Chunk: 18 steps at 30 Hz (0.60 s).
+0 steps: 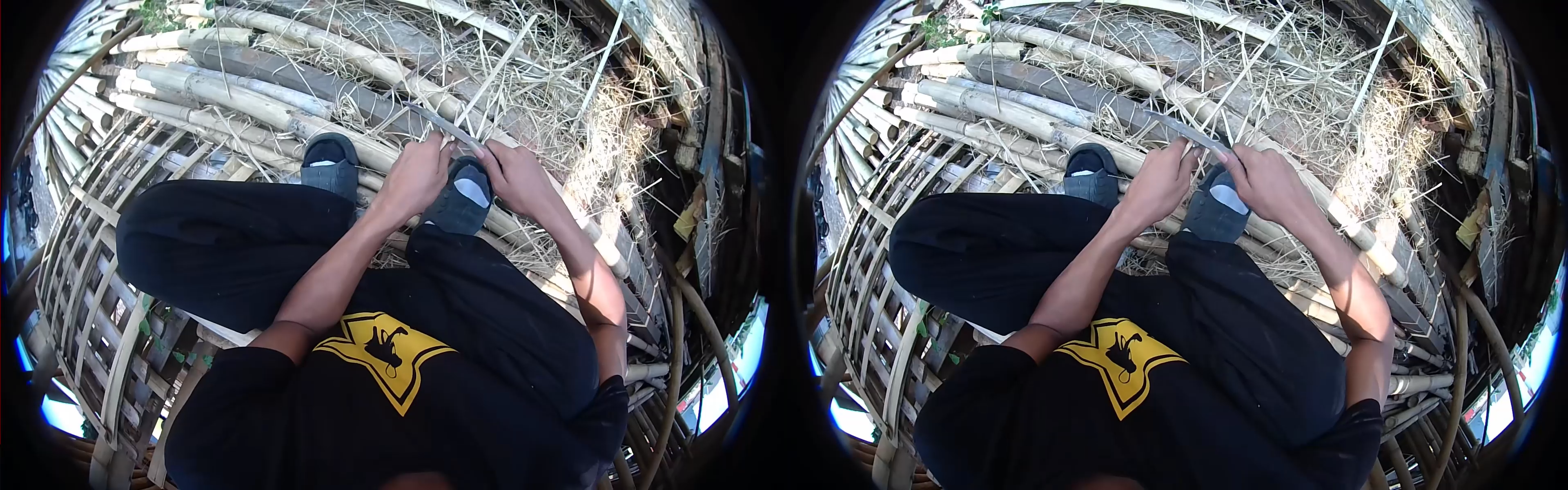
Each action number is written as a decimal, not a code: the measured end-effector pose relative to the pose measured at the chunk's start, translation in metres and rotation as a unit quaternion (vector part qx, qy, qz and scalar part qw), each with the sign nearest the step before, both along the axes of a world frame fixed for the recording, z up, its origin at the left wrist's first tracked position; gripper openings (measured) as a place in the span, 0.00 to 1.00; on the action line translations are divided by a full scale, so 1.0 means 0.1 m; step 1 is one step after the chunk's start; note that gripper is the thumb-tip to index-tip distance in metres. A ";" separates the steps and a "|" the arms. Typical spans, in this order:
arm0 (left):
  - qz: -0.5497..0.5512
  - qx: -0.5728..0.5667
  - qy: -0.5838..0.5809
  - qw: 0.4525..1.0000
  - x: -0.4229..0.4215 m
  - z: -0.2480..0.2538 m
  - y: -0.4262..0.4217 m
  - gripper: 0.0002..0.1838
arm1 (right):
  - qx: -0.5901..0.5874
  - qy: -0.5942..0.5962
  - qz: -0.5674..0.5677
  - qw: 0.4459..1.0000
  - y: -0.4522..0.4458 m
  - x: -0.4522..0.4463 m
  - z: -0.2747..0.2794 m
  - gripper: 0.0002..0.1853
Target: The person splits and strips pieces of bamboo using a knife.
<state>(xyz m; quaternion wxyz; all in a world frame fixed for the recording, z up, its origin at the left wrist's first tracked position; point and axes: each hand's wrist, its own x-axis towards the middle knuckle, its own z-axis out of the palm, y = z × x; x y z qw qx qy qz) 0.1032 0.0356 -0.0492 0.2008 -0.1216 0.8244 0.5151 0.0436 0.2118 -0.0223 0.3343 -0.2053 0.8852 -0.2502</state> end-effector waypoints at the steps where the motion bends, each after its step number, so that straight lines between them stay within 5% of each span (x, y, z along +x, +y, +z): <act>1: 0.001 -0.001 0.003 1.000 0.01 -0.07 -0.01 0.15 | 0.011 0.020 0.023 0.999 0.00 0.04 -0.05 0.21; 3: -0.030 -0.069 0.076 0.994 0.07 -0.21 -0.02 0.13 | 0.002 0.026 0.025 0.999 -0.01 0.10 -0.12 0.21; 13: -0.039 -0.154 0.064 0.985 0.11 -0.18 0.02 0.09 | 0.076 0.104 -0.005 0.992 0.36 -0.20 -0.41 0.21; 18: -0.043 -0.147 0.050 0.987 0.19 0.01 0.07 0.09 | 0.180 0.183 -0.272 0.927 1.62 -1.16 -0.40 0.31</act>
